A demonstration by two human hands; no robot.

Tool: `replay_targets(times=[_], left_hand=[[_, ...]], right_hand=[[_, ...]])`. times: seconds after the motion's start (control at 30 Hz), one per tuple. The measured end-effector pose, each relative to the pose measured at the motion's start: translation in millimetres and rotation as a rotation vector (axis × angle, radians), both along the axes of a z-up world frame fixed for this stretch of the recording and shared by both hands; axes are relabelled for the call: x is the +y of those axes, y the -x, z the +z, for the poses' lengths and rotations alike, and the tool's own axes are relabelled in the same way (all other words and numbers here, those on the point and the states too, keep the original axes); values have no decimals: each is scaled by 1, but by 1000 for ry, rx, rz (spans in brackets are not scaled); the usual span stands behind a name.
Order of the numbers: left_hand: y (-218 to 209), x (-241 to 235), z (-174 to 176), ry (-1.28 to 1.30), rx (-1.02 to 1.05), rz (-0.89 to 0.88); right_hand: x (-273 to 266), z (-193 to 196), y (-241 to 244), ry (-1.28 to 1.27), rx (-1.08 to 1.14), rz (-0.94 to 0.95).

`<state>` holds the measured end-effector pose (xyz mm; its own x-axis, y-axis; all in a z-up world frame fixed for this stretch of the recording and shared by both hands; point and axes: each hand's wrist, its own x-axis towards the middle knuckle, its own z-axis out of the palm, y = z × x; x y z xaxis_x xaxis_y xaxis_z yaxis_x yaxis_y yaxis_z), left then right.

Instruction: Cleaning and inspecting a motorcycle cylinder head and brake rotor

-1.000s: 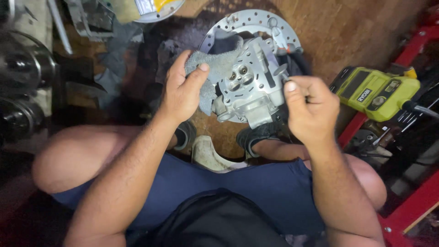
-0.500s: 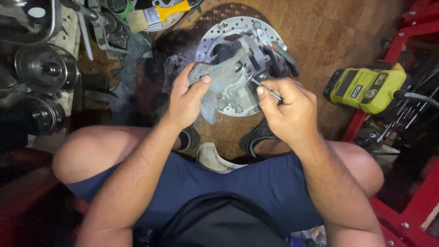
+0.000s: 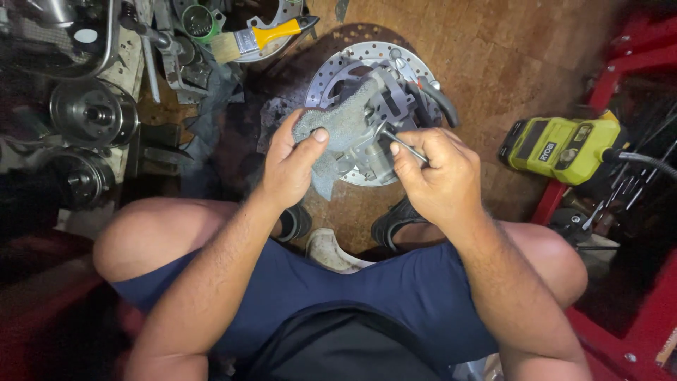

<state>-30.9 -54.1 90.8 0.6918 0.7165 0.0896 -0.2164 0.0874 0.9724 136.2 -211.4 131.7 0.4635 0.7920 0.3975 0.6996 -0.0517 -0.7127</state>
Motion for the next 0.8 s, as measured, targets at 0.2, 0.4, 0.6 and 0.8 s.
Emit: replay_targets(times=[0.2, 0.4, 0.6, 0.8], left_hand=[[8, -7, -1, -65, 42, 25], [10, -18, 21, -126, 69, -13], [18, -18, 34, -238, 111, -63], [22, -16, 39, -299, 97, -136]], right_hand=[[6, 2, 2, -80, 33, 10], [11, 4, 4, -168, 4, 21], [11, 3, 6, -231, 56, 26], [10, 3, 4, -278, 27, 49]])
